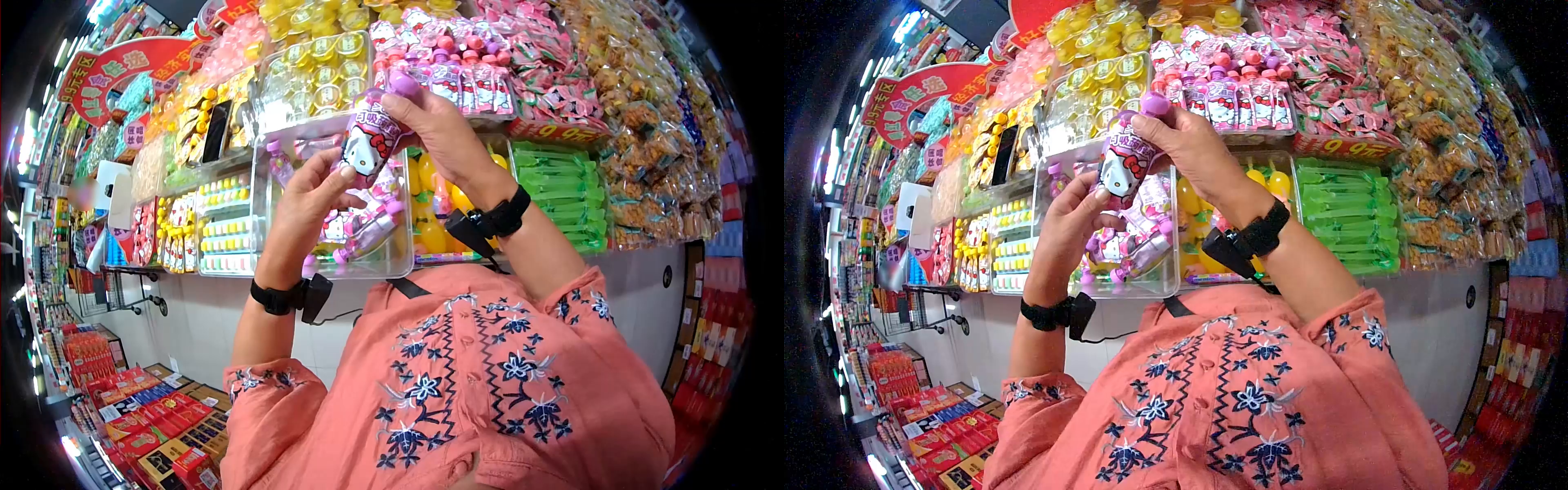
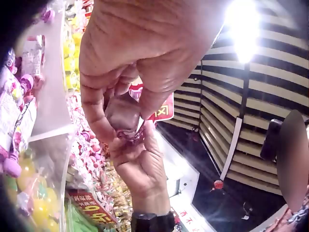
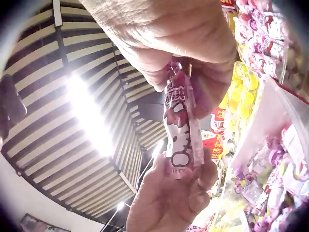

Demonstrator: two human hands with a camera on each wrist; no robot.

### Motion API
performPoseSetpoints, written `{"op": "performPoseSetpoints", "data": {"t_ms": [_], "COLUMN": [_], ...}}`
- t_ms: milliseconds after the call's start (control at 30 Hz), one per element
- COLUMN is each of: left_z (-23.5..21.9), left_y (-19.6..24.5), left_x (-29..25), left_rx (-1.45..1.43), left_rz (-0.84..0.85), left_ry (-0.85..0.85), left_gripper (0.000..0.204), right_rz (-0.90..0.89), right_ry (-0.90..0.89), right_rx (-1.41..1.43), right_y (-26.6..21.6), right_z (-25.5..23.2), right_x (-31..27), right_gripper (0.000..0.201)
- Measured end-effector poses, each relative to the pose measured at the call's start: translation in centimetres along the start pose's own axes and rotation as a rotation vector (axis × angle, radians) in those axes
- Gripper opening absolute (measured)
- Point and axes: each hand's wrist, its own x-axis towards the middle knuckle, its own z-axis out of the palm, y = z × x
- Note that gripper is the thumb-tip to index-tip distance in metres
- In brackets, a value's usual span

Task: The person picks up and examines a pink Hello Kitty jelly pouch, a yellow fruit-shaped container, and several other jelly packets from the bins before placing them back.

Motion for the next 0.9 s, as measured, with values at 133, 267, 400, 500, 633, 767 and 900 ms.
{"op": "performPoseSetpoints", "data": {"t_ms": [133,267,400,500,633,767,900], "left_z": [0.2,0.0,0.2,-0.1,0.1,0.2,0.5], "left_y": [-0.3,-0.3,-0.3,-0.3,0.0,0.0,0.0], "left_x": [0.2,0.6,0.9,1.2,1.4,1.7,1.9], "left_rx": [0.02,0.025,0.019,0.009,-0.05,-0.092,-0.098], "left_rz": [0.008,-0.001,-0.018,-0.023,-0.052,-0.087,-0.117], "left_ry": [-0.015,-0.006,0.01,-0.011,-0.027,-0.044,-0.061], "left_gripper": [0.031,0.032,0.033,0.034,0.036,0.037,0.037], "right_rz": [0.049,0.106,0.167,0.172,0.082,0.1,0.077], "right_ry": [0.056,0.019,0.027,0.029,0.004,0.038,0.022], "right_rx": [0.139,0.202,0.23,0.226,0.099,0.091,0.183], "right_y": [0.0,0.7,0.7,0.3,0.2,-0.9,0.5], "right_z": [-0.4,-1.3,-1.9,-2.1,-3.0,-3.4,-4.8], "right_x": [0.2,0.7,0.7,0.6,1.0,0.4,1.1], "right_gripper": [0.039,0.038,0.037,0.039,0.04,0.038,0.034]}}
